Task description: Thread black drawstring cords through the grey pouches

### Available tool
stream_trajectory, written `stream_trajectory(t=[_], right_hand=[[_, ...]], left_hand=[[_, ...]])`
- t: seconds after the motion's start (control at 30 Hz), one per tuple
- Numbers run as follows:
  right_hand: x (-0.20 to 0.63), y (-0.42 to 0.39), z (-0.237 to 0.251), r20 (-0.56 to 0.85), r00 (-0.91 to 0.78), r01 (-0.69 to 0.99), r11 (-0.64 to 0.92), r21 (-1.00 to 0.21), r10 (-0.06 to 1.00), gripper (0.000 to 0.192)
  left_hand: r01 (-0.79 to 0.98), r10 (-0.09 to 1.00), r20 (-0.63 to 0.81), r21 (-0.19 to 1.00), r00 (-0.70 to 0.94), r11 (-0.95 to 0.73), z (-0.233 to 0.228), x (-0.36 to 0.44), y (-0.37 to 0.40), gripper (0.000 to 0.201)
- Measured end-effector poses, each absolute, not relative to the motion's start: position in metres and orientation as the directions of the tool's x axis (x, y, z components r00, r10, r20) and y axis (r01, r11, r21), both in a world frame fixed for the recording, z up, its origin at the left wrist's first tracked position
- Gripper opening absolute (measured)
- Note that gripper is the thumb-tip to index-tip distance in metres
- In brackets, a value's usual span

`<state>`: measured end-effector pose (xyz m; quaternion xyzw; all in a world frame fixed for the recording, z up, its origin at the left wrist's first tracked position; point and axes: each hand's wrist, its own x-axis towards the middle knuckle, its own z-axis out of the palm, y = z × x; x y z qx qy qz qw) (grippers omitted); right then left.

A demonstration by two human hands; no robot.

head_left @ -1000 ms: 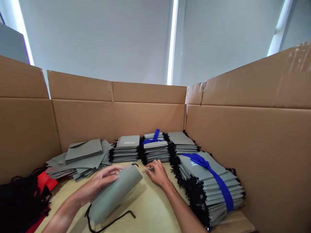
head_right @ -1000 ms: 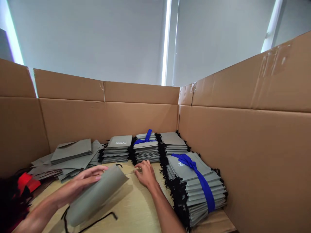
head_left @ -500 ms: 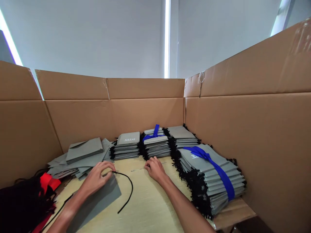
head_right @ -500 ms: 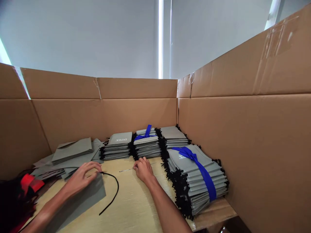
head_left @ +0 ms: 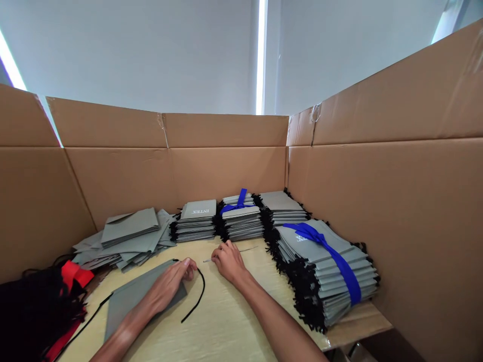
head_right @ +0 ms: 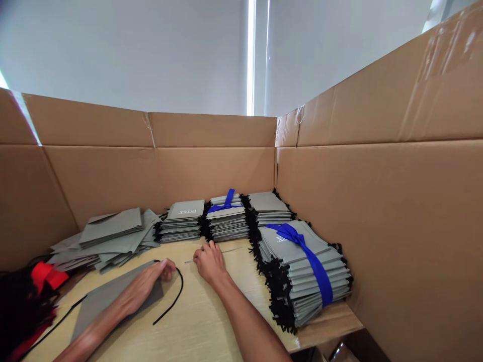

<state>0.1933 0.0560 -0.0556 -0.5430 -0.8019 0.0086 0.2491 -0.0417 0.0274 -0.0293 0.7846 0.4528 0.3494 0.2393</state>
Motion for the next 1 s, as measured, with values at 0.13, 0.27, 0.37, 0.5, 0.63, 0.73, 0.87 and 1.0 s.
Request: stream_trajectory(t=[0.13,0.27,0.37,0.5,0.63,0.73,0.87,1.0], right_hand=[[0.193,0.058,-0.058,0.403,-0.259,0.882,0.385,-0.273,0.878,0.017],[0.199,0.058,-0.058,0.384,-0.266,0.875,0.389,-0.290,0.884,0.016],[0.204,0.055,-0.057,0.376,-0.288,0.851,0.416,-0.320,0.880,0.014],[0.207,0.056,-0.057,0.391,-0.296,0.829,0.438,-0.349,0.872,0.009],[0.203,0.058,-0.057,0.385,-0.300,0.837,0.434,-0.334,0.873,0.008],[0.200,0.056,-0.055,0.378,-0.309,0.845,0.434,-0.313,0.873,0.008],[0.202,0.051,-0.050,0.401,-0.288,0.845,0.427,-0.320,0.870,0.013],[0.207,0.045,-0.043,0.400,-0.201,0.846,0.364,-0.390,0.894,0.014]], left_hand=[[0.613,0.854,0.388,0.595,0.347,-0.520,-0.029,-0.048,0.022,0.061],[0.698,0.862,0.403,0.520,0.307,-0.492,-0.029,-0.056,0.024,0.056],[0.701,0.864,0.406,0.521,0.298,-0.487,-0.027,-0.057,0.025,0.058],[0.635,0.842,0.385,0.554,0.378,-0.538,-0.022,-0.057,0.015,0.062],[0.499,0.676,0.337,0.478,0.655,-0.723,-0.024,-0.064,-0.001,0.038],[0.425,0.536,0.310,0.361,0.785,-0.830,-0.027,-0.067,-0.008,0.033],[0.337,0.422,0.316,0.290,0.850,-0.896,-0.025,-0.052,-0.015,0.021],[0.328,0.489,0.324,0.441,0.810,-0.836,-0.024,-0.019,-0.016,0.028]])
